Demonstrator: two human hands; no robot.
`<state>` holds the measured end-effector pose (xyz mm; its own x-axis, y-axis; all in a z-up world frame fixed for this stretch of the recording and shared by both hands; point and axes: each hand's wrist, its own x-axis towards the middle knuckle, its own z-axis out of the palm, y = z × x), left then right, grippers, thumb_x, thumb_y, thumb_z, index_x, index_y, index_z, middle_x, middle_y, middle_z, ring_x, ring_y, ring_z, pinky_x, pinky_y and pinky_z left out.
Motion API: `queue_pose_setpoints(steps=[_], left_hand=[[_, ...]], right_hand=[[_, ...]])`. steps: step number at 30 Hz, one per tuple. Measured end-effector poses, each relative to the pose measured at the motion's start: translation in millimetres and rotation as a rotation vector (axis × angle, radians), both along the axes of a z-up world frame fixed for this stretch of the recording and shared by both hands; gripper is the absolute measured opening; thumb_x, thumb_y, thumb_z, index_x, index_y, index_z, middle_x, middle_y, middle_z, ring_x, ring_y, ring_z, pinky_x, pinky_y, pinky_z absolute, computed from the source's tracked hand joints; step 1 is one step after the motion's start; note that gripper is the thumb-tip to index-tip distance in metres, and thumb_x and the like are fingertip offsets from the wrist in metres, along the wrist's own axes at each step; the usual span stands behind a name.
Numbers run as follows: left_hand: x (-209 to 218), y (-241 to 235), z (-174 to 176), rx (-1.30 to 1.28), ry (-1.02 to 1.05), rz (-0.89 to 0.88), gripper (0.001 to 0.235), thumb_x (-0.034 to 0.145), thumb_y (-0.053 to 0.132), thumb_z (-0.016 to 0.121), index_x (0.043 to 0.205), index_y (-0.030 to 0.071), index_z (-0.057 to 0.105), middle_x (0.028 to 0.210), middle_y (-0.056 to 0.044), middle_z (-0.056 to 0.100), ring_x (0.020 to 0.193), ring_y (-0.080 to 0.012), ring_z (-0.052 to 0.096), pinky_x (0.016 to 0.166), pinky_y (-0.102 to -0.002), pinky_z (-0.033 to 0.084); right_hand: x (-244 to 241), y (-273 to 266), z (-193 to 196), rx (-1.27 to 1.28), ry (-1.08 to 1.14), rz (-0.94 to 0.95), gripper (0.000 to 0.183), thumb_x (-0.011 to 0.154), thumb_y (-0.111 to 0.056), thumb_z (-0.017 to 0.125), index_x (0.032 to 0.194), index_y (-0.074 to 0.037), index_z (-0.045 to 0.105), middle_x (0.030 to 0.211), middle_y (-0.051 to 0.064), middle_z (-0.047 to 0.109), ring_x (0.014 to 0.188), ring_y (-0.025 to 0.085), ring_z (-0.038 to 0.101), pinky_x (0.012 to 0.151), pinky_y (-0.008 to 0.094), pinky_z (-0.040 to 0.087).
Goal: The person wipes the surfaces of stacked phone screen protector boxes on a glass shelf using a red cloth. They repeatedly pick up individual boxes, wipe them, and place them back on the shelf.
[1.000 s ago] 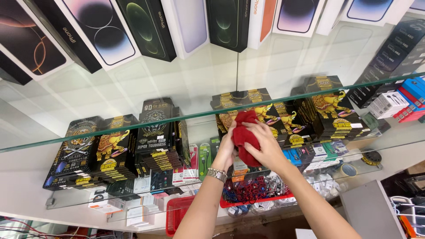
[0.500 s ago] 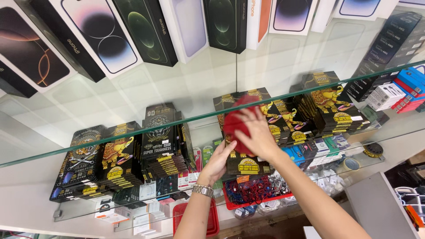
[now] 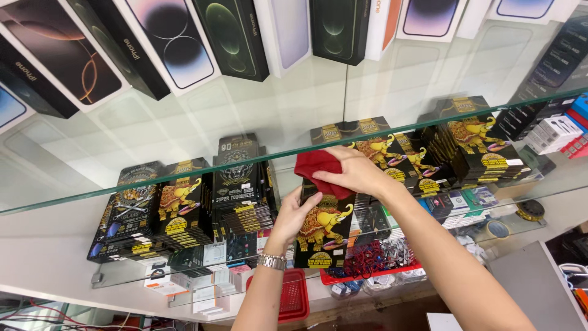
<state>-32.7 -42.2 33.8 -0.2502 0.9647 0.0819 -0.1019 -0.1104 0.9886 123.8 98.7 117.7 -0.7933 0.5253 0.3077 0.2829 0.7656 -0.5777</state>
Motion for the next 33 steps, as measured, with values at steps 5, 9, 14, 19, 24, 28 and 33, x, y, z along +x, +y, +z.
queue_pose_setpoints(steps=[5, 9, 14, 19, 24, 28, 33], left_hand=[[-13.5, -15.3, -7.7, 0.030, -0.122, 0.054, 0.036, 0.096, 0.018, 0.066, 0.126, -0.001, 0.065, 0.116, -0.006, 0.075, 0.100, -0.0110, 0.071, 0.089, -0.029, 0.057], [-11.0, -7.5, -12.3, 0.098, 0.205, 0.086, 0.029, 0.102, 0.015, 0.068, 0.123, -0.005, 0.067, 0.112, -0.010, 0.075, 0.097, -0.0130, 0.066, 0.088, -0.030, 0.055], [-9.0, -5.6, -11.5, 0.094, -0.097, 0.111, 0.035, 0.099, 0.018, 0.066, 0.127, -0.002, 0.064, 0.116, -0.008, 0.074, 0.103, -0.0136, 0.069, 0.091, -0.029, 0.056], [-3.4, 11.3, -10.0, 0.064, -0.172, 0.326, 0.042, 0.098, 0.024, 0.066, 0.131, -0.001, 0.062, 0.124, -0.011, 0.070, 0.111, -0.0150, 0.065, 0.098, -0.031, 0.052], [-29.3, 33.7, 0.5, 0.277, -0.283, 0.573, 0.047, 0.099, 0.026, 0.067, 0.132, -0.006, 0.061, 0.129, -0.018, 0.069, 0.112, -0.0242, 0.064, 0.097, -0.038, 0.051], [-19.0, 30.3, -1.6, -0.123, -0.394, 0.445, 0.068, 0.101, 0.027, 0.067, 0.152, -0.001, 0.031, 0.145, -0.013, 0.054, 0.126, -0.0163, 0.051, 0.096, -0.039, 0.041], [4.5, 31.7, 2.6, 0.085, -0.665, 0.223, 0.048, 0.092, 0.020, 0.065, 0.135, 0.001, 0.055, 0.126, -0.018, 0.068, 0.107, -0.0303, 0.071, 0.088, -0.048, 0.060]], right_hand=[[14.6, -13.2, 16.0, -0.294, 0.029, -0.140, 0.060, 0.081, -0.042, 0.073, 0.132, -0.011, 0.064, 0.124, 0.013, 0.075, 0.113, 0.027, 0.073, 0.100, 0.037, 0.054], [2.6, -19.3, -8.7, 0.102, 0.257, -0.021, 0.054, 0.087, -0.034, 0.077, 0.130, -0.003, 0.065, 0.122, 0.020, 0.069, 0.114, 0.033, 0.066, 0.098, 0.040, 0.051], [3.2, -6.7, -26.8, -0.458, 0.384, -0.141, 0.045, 0.091, -0.032, 0.070, 0.128, -0.006, 0.063, 0.114, 0.011, 0.077, 0.100, 0.020, 0.072, 0.090, 0.033, 0.057], [-9.5, -29.0, -54.2, -0.895, 0.685, -0.179, 0.045, 0.096, -0.025, 0.068, 0.135, -0.006, 0.055, 0.124, 0.013, 0.067, 0.106, 0.020, 0.064, 0.090, 0.035, 0.052], [6.5, -49.1, -83.7, -0.767, 0.500, -0.119, 0.057, 0.090, -0.019, 0.072, 0.141, -0.009, 0.048, 0.129, 0.004, 0.066, 0.115, 0.013, 0.063, 0.097, 0.030, 0.049], [12.2, -38.7, -90.0, -0.843, 0.594, -0.217, 0.049, 0.090, -0.021, 0.073, 0.133, -0.004, 0.060, 0.119, 0.009, 0.072, 0.104, 0.017, 0.067, 0.090, 0.034, 0.054], [23.6, -33.3, -91.0, -0.593, 0.580, -0.314, 0.048, 0.091, -0.025, 0.074, 0.131, -0.002, 0.061, 0.116, 0.009, 0.073, 0.103, 0.017, 0.068, 0.091, 0.033, 0.054]])
